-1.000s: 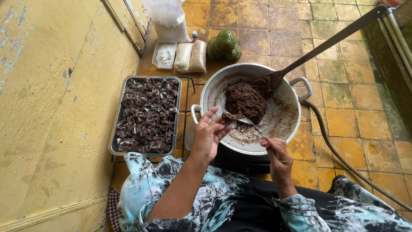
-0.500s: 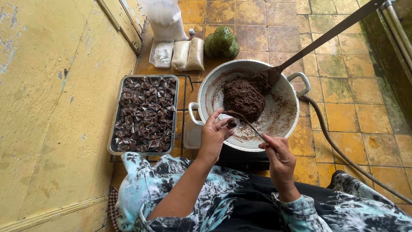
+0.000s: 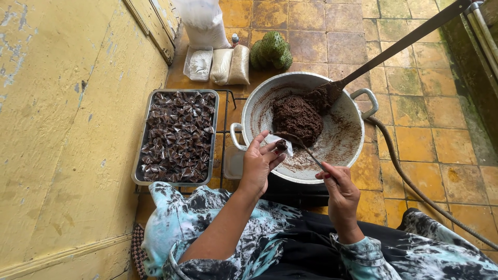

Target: Filling small individual wrappers with a thick chocolate mixture using a spoon.

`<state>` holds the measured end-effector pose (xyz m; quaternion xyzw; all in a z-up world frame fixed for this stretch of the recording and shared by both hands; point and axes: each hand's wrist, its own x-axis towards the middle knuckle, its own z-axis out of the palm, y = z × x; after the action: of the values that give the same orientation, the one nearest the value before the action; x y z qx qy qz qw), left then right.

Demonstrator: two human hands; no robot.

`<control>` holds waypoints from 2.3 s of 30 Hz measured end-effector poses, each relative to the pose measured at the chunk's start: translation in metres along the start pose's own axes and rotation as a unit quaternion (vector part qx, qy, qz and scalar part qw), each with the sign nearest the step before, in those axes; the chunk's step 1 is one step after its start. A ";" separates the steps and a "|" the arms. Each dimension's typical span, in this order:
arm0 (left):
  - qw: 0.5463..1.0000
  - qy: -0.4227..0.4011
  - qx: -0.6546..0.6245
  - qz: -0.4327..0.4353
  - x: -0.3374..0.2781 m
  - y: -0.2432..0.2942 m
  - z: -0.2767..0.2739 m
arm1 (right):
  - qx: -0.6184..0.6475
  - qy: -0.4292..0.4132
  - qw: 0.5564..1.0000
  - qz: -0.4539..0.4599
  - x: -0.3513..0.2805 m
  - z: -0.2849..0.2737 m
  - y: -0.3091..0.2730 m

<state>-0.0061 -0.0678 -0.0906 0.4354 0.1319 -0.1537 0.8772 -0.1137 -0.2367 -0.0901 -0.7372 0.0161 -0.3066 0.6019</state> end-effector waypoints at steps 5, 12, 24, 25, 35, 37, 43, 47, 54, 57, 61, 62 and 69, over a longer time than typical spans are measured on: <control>1.000 0.013 -0.020 0.001 -0.001 0.004 0.001 | 0.004 -0.009 1.000 0.008 -0.002 0.004 0.007; 0.997 0.045 -0.041 -0.057 -0.003 0.020 0.011 | 0.045 -0.039 0.993 0.098 -0.001 -0.005 0.005; 0.999 0.012 -0.038 0.000 0.001 0.003 -0.001 | -0.404 -0.068 0.908 0.090 -0.001 -0.048 0.128; 0.999 0.010 -0.038 0.001 0.001 0.004 0.000 | -0.403 -0.066 0.908 0.089 -0.006 -0.045 0.136; 0.999 -0.003 -0.049 -0.013 -0.011 0.004 0.002 | -0.579 -0.090 0.810 0.035 -0.027 -0.034 0.149; 0.999 -0.005 -0.048 -0.013 -0.010 -0.001 0.000 | -0.551 -0.101 0.826 0.069 -0.026 -0.032 0.148; 0.998 -0.018 -0.043 -0.040 -0.015 -0.018 0.003 | -0.340 -0.067 0.934 0.085 -0.007 -0.022 0.100; 0.997 -0.029 -0.025 -0.064 -0.014 -0.035 0.000 | 0.044 -0.073 0.954 0.287 0.001 -0.007 0.049; 0.997 -0.031 -0.004 -0.076 -0.012 -0.056 -0.007 | 0.195 -0.086 0.909 0.358 -0.005 -0.003 0.046; 0.997 -0.029 0.008 -0.076 -0.015 -0.052 -0.005 | 0.205 -0.064 0.908 0.360 -0.002 0.001 0.035; 0.996 -0.032 0.017 -0.077 -0.018 -0.055 -0.002 | 0.209 -0.044 0.906 0.365 -0.005 -0.001 0.044; 0.996 -0.031 0.020 -0.082 -0.021 -0.053 0.000 | 0.210 -0.042 0.907 0.363 -0.005 -0.001 0.044; 0.994 -0.020 0.033 -0.098 -0.027 -0.046 0.004 | 0.206 -0.040 0.911 0.356 -0.005 -0.002 0.041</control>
<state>-0.0479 -0.0937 -0.1119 0.4462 0.1513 -0.2522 0.8453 -0.1044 -0.2483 -0.1285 -0.5541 0.1899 -0.0384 0.8096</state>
